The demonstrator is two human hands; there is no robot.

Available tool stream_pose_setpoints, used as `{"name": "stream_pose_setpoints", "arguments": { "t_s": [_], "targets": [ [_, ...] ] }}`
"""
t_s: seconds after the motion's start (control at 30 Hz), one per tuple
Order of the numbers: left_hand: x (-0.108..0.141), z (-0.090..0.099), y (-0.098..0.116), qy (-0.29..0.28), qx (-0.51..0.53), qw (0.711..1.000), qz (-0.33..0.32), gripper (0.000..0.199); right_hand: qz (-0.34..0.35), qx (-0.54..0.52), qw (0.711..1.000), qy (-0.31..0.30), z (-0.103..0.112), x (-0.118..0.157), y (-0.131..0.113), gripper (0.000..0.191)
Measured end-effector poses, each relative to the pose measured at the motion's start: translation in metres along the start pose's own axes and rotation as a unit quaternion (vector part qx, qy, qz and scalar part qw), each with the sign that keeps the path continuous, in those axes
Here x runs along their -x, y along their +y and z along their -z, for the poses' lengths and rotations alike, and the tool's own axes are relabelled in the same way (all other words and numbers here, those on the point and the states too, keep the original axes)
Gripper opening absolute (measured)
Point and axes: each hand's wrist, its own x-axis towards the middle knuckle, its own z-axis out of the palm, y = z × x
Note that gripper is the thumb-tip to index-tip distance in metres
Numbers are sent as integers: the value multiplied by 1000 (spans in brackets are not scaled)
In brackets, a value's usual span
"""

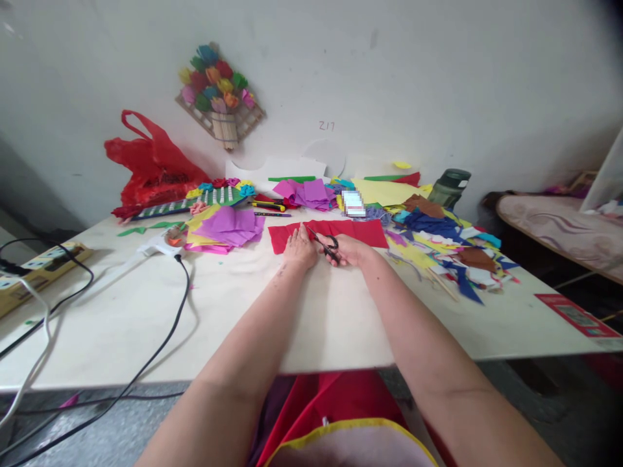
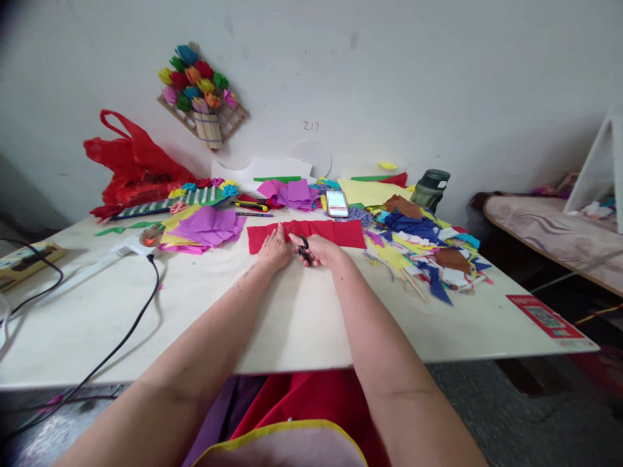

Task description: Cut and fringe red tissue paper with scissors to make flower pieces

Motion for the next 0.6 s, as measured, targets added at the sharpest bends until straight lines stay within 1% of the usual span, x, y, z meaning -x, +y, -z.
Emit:
{"name": "stream_pose_setpoints", "arguments": {
  "t_s": [0.2,0.43,0.6],
  "targets": [
    [2,2,2,-9,-2,1000,6,68,8,-1,1000,5,0,1,0,57],
    [-1,1,0,-31,-63,997,-20,59,10,-10,1000,8,-2,2,-2,53],
    [-5,-2,-2,-39,-89,995,-22,60,20,-6,1000,11,-2,2,-2,50]
  ]
}}
